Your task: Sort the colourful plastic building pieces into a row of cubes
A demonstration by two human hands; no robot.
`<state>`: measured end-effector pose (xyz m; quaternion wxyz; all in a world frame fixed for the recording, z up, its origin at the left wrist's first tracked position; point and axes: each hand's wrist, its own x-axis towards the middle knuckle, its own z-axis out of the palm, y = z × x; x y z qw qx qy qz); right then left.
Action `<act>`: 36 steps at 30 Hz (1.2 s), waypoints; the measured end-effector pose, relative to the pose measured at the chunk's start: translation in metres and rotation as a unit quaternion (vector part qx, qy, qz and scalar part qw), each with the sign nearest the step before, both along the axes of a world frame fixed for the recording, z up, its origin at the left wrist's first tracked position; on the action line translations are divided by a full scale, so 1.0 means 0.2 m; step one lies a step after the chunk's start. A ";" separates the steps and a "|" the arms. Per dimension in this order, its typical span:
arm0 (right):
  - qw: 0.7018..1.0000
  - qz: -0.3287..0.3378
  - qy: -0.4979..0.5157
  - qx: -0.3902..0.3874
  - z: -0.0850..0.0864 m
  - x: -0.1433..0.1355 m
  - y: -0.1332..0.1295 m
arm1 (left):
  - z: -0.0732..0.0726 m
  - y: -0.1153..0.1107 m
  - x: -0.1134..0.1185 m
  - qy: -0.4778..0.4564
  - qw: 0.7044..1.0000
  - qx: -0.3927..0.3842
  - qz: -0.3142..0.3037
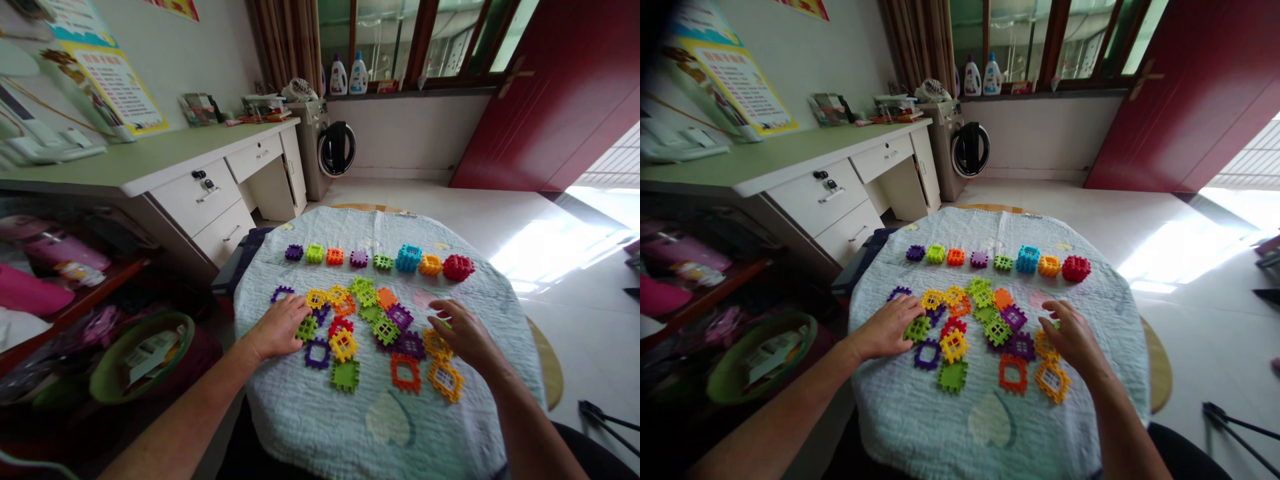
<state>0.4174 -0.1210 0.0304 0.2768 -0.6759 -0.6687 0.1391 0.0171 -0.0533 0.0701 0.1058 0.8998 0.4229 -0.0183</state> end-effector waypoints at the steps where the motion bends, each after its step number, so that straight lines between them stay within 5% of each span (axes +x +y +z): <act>1: 1.000 -0.001 0.002 0.001 0.00 0.00 0.00 | 0.00 0.00 0.00 -0.007 1.000 0.003 -0.001; 6: 1.000 -0.014 0.018 0.018 0.01 0.00 0.00 | 0.09 0.07 0.10 -0.074 0.997 0.026 -0.007; 12: 1.000 -0.016 0.021 0.013 0.01 0.01 0.00 | 0.13 0.28 0.44 -0.162 0.986 0.026 -0.030; 18: 0.999 -0.034 0.035 0.014 0.04 0.04 0.00 | 0.06 0.48 0.73 -0.121 0.989 0.057 -0.058; 27: 0.998 -0.036 0.048 0.020 0.05 0.04 -0.01 | 0.09 0.71 1.06 0.047 0.997 0.056 -0.023; 36: 0.998 -0.034 0.053 0.011 0.05 0.07 0.00 | 0.06 0.79 1.20 0.113 0.993 0.014 -0.027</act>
